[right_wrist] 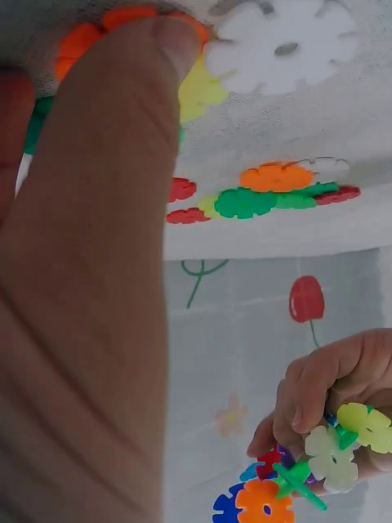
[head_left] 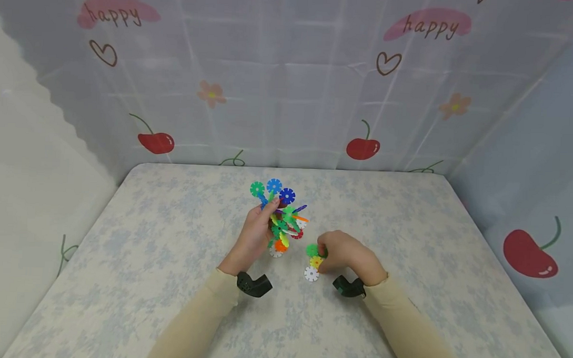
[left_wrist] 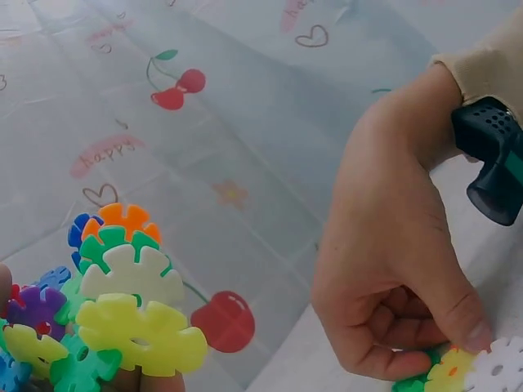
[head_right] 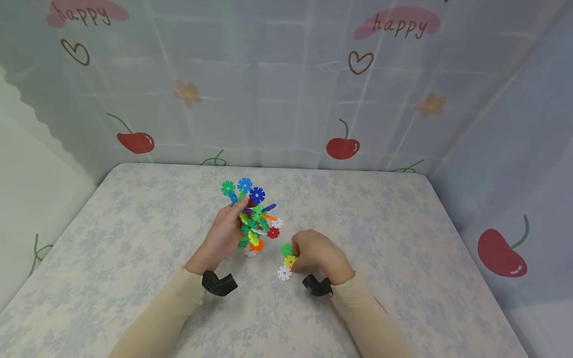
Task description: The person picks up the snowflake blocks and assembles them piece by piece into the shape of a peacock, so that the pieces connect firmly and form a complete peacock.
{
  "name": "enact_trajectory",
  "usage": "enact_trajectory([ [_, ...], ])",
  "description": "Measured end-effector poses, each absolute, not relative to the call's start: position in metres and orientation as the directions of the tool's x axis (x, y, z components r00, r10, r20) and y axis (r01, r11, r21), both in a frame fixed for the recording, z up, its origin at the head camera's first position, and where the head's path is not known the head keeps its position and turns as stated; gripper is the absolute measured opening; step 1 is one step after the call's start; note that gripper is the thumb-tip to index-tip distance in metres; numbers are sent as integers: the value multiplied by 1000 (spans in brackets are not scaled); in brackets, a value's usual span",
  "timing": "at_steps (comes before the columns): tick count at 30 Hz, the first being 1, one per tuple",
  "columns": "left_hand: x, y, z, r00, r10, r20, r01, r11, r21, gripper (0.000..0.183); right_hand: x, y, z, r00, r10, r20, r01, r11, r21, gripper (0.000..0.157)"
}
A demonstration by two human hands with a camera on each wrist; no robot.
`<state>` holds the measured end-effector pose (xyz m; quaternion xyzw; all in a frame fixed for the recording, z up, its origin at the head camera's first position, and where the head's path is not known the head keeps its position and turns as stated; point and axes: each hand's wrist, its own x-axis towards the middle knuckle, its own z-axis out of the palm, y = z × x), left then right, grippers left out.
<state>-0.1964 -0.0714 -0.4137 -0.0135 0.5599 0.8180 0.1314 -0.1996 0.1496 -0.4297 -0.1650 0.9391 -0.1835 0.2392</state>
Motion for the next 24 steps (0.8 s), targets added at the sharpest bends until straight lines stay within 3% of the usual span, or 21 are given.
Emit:
enact_trajectory([
  [7, -195, -70, -414, -968, 183, -172, -229, -365, 902, 27, -200, 144, -433, -804, -427, -414, -243, 871, -426, 18],
  [11, -195, -72, -415, -966, 193, -169, -230, -356, 906, 30, -201, 144, -435, -782, -452, -429, -255, 860, -442, 17],
  [19, -196, -70, -416, -964, 203, -171, -232, -329, 916, 24, -204, 144, -441, -742, -582, -334, -344, 758, -555, 26],
  [24, -198, -68, -415, -966, 195, -169, -224, -311, 924, 26, -205, 142, -441, -736, -602, -310, -373, 742, -557, 24],
])
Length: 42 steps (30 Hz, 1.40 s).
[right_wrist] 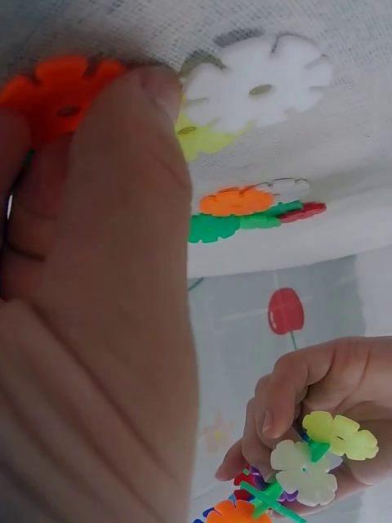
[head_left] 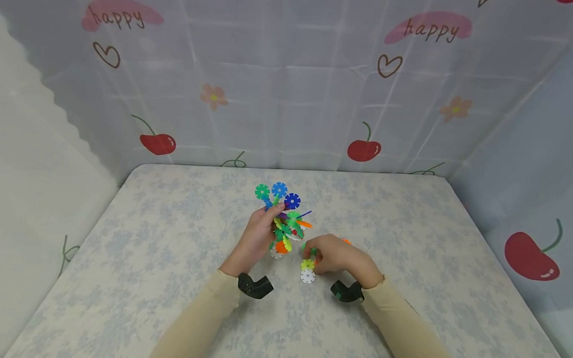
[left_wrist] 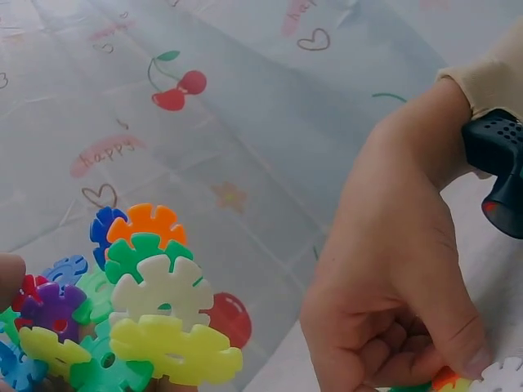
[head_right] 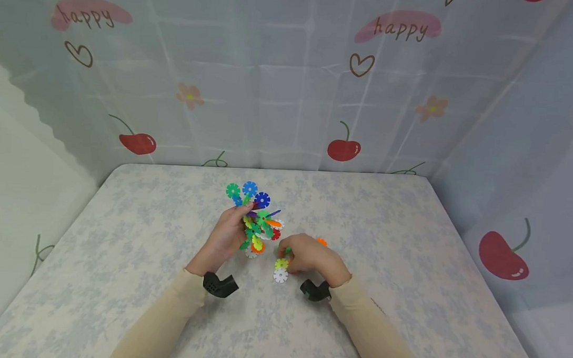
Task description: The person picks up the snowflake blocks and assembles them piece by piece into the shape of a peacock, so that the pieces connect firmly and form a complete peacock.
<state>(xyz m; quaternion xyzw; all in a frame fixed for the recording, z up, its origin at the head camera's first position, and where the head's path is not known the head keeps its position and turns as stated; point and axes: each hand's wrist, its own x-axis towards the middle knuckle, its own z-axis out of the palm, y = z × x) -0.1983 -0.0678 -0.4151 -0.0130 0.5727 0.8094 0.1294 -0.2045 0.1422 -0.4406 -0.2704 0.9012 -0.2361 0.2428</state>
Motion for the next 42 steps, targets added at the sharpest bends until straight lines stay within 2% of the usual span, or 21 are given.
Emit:
enact_trajectory([
  [6, -198, -66, -415, -967, 187, -174, -226, -306, 925, 25, -206, 143, -442, -728, -608, -316, -385, 745, -545, 18],
  [10, -197, -66, -415, -966, 193, -172, -226, -307, 924, 27, -209, 148, -441, -720, -653, -237, -409, 675, -614, 13],
  [13, -196, -66, -415, -964, 203, -171, -229, -315, 921, 28, -210, 154, -435, -771, -632, -82, -419, 600, -682, 9],
  [16, -196, -65, -415, -962, 215, -170, -234, -320, 918, 30, -209, 162, -424, -859, -498, 117, -417, 550, -723, 7],
  [19, -195, -65, -416, -960, 230, -162, -226, -293, 929, 32, -205, 167, -414, -892, -343, 295, -438, 491, -753, 3],
  [21, -195, -66, -417, -960, 233, -156, -217, -262, 940, 32, -202, 168, -409, -877, -287, 385, -478, 445, -758, 5],
  [24, -195, -66, -417, -963, 226, -147, -198, -218, 956, 36, -199, 165, -403, -825, -287, 486, -564, 403, -720, 10],
  [27, -194, -65, -417, -966, 217, -141, -184, -195, 963, 43, -197, 161, -401, -756, -335, 562, -654, 398, -643, 13],
  [31, -193, -64, -417, -971, 205, -127, -165, -183, 969, 38, -198, 157, -402, -658, -377, 652, -746, 440, -500, 15],
  [37, -192, -63, -419, -979, 190, -80, -104, -116, 988, 33, -198, 155, -405, -565, -412, 715, -804, 471, -364, 20],
  [42, -191, -65, -418, -985, 165, -45, -50, -25, 998, 35, -195, 153, -405, -551, -448, 704, -814, 476, -334, 19],
])
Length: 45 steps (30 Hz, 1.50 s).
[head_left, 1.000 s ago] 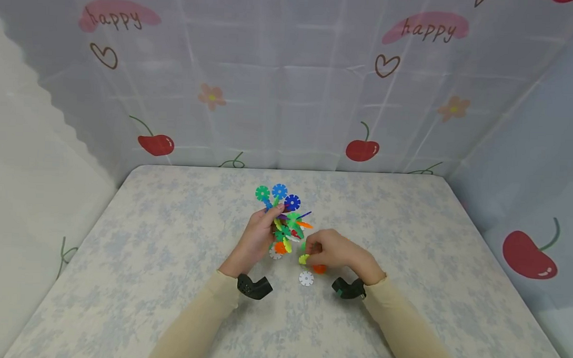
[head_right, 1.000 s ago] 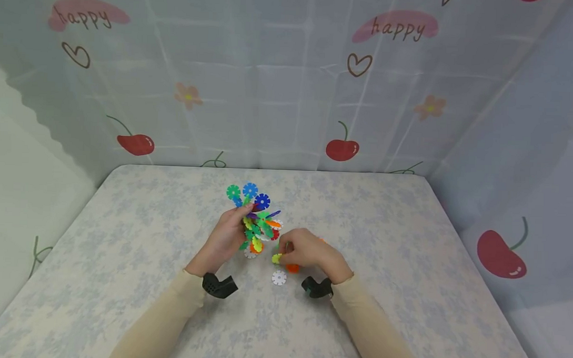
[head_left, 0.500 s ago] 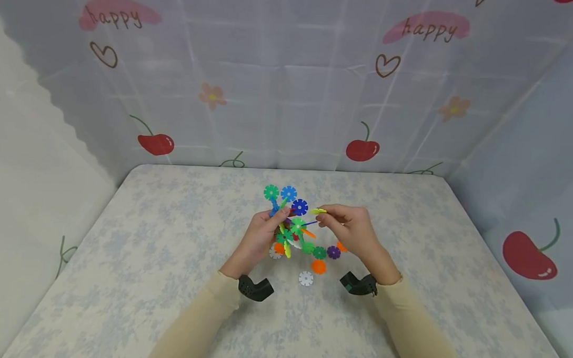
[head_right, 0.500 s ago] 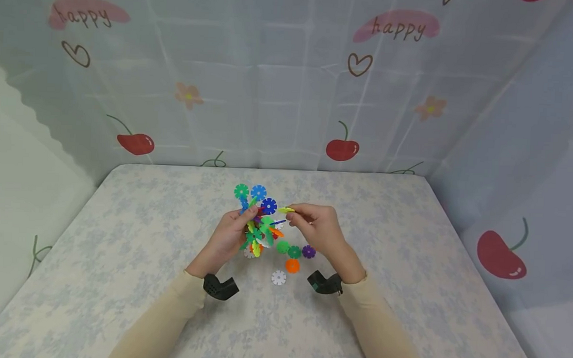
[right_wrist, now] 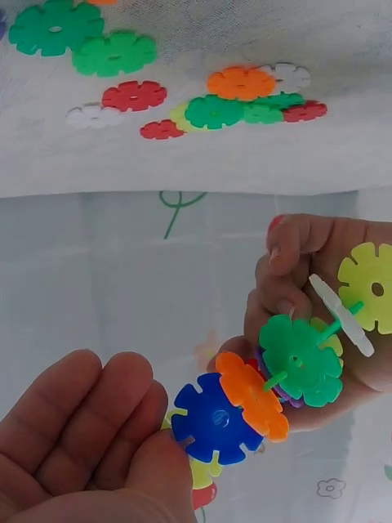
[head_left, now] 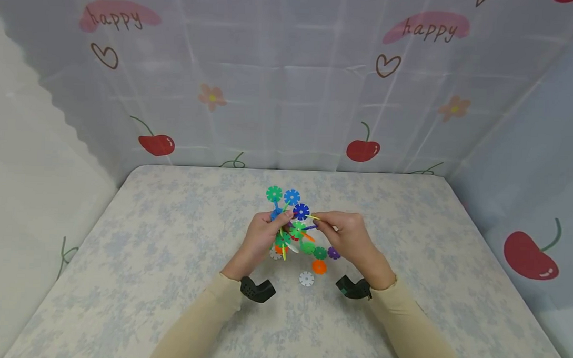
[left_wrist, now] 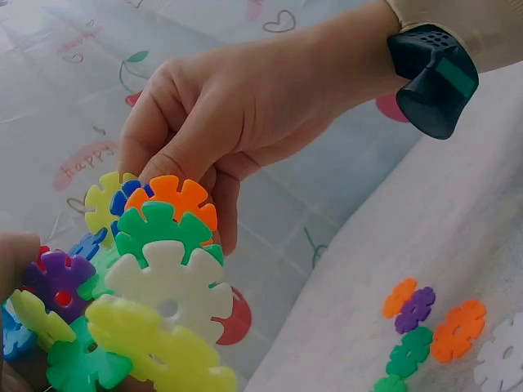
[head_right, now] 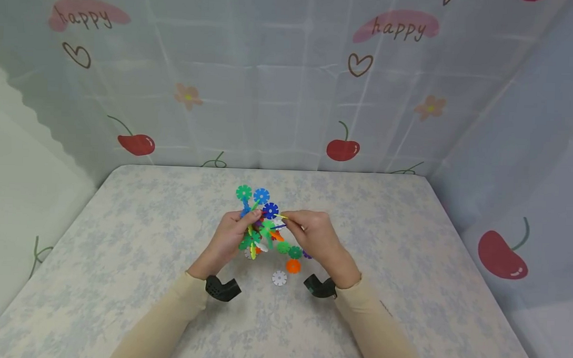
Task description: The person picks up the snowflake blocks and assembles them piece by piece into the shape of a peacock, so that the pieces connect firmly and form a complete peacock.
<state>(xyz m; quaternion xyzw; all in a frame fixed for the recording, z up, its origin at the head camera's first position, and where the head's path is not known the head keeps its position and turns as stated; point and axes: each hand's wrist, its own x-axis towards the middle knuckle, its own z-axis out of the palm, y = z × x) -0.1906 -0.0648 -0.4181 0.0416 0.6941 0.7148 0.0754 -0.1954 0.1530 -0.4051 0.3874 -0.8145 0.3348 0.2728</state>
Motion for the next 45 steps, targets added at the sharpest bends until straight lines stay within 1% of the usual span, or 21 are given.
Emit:
enact_trajectory([
  [3, -190, -66, -418, -986, 164, -44, -42, 16, 999, 37, -194, 153, -404, -561, -458, 689, -803, 502, -321, 19],
  [9, -188, -65, -417, -986, 167, -20, -6, 82, 997, 41, -191, 153, -403, -620, -474, 625, -762, 553, -337, 16],
  [12, -187, -64, -417, -986, 164, -9, 9, 105, 994, 44, -190, 153, -402, -634, -483, 604, -751, 570, -333, 15],
  [17, -185, -65, -415, -985, 169, 24, 49, 141, 989, 47, -191, 151, -401, -616, -500, 609, -767, 558, -317, 13],
  [21, -185, -66, -412, -985, 169, 48, 74, 153, 985, 45, -192, 150, -402, -598, -523, 607, -783, 545, -302, 14],
  [26, -186, -67, -412, -985, 167, 34, 63, 172, 983, 43, -191, 149, -405, -574, -523, 631, -794, 545, -271, 17],
  [32, -188, -67, -414, -986, 167, 16, 44, 163, 986, 43, -192, 149, -408, -542, -509, 668, -808, 535, -248, 21],
  [35, -188, -66, -414, -986, 169, -1, 25, 153, 988, 44, -191, 150, -406, -548, -504, 667, -803, 541, -251, 21],
  [40, -190, -66, -413, -981, 191, -23, 4, 142, 990, 43, -190, 151, -404, -580, -463, 670, -780, 553, -293, 20],
  [45, -190, -67, -411, -987, 162, -12, 10, 131, 991, 43, -192, 150, -405, -590, -461, 663, -785, 521, -336, 18],
])
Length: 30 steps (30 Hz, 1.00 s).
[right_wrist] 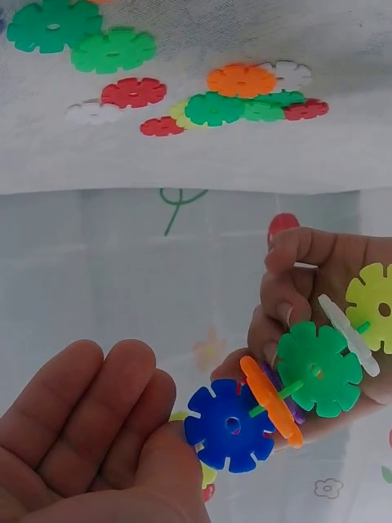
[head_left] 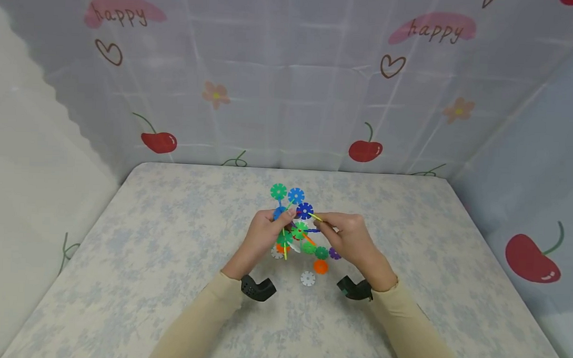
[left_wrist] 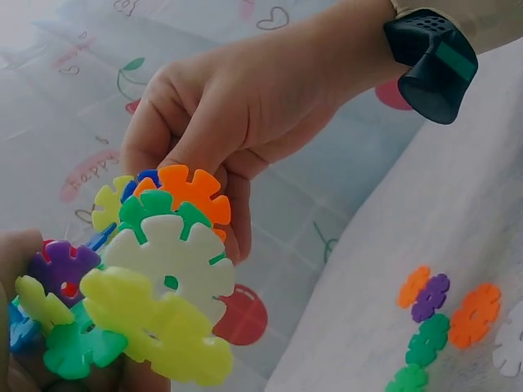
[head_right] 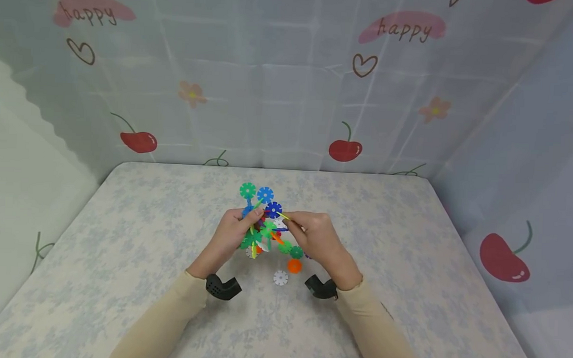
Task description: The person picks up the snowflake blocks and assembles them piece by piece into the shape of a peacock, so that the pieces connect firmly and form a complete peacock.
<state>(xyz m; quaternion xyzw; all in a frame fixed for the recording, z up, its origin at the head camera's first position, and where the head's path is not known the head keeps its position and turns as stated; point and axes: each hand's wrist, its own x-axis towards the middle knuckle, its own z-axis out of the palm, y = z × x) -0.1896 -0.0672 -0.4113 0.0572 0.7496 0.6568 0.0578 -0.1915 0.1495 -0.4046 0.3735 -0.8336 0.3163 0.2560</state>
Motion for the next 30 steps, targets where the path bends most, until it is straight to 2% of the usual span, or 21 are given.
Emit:
enact_trajectory([
  [7, -189, -68, -413, -990, 138, -9, 7, 118, 993, 43, -190, 148, -403, -582, -475, 660, -795, 502, -340, 22],
  [14, -188, -67, -417, -981, 193, 17, 41, 117, 992, 50, -189, 148, -401, -632, -467, 618, -759, 531, -376, 17],
  [19, -187, -66, -415, -987, 159, 0, 20, 126, 992, 48, -191, 149, -401, -648, -474, 596, -754, 506, -419, 17],
  [21, -188, -66, -414, -991, 132, -8, 8, 120, 993, 45, -193, 152, -399, -677, -478, 560, -734, 497, -464, 20],
  [24, -191, -66, -413, -996, 85, -34, -27, 79, 997, 40, -197, 160, -398, -782, -448, 432, -623, 556, -550, 25],
  [27, -193, -67, -412, -996, 52, -73, -72, 25, 997, 37, -204, 168, -400, -910, -370, 188, -407, 708, -577, 27],
  [30, -194, -67, -413, -995, 44, -94, -94, -8, 996, 36, -212, 172, -410, -938, -342, -44, -271, 811, -519, 27],
])
